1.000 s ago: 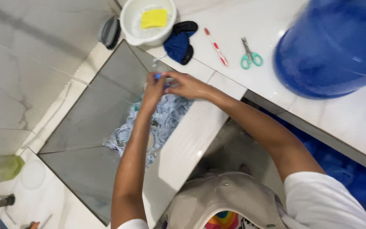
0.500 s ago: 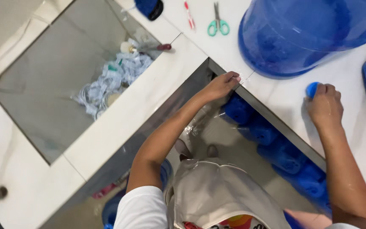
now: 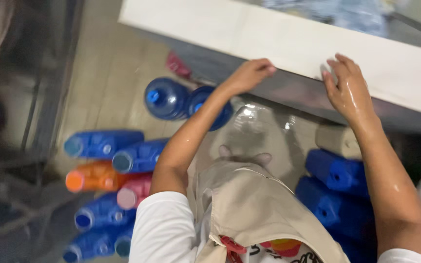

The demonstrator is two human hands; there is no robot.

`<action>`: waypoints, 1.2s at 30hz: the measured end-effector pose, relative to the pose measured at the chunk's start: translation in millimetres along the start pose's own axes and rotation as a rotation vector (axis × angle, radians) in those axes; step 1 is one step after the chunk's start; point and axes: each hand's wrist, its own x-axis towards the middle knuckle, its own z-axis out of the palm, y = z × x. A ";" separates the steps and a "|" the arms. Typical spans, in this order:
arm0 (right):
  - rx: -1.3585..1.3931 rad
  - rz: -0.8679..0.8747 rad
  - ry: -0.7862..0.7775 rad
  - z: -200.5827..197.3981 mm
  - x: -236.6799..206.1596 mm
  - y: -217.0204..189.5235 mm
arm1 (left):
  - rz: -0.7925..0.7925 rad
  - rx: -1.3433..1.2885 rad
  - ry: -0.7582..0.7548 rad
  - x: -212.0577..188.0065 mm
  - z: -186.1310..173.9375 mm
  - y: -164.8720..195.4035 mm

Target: The person cleans large blue water jugs by rinsing them under a tap, scrubbing the caps with a toothbrush and sponge, and brushing the interior with a long-handled brush. The person then places the cleaned jugs on a counter and seals them with a heat gun.

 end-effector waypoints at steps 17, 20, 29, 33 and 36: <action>-0.042 -0.221 0.004 147.3 160.2 -120.3 | -0.819 0.658 0.116 -148.4 3.0 -293.3; -0.021 -0.209 0.004 139.8 160.3 -133.7 | -0.788 0.642 0.078 -152.6 4.9 -301.3; 0.007 -0.223 0.116 178.1 161.3 -78.7 | -0.344 0.511 0.229 -253.0 -168.8 -144.3; 0.096 -0.184 0.157 202.1 173.1 -52.0 | -0.632 0.463 0.398 -285.8 -268.9 44.4; 0.106 -0.182 0.122 204.8 187.1 -48.9 | -0.181 0.767 0.570 -291.9 -315.4 187.3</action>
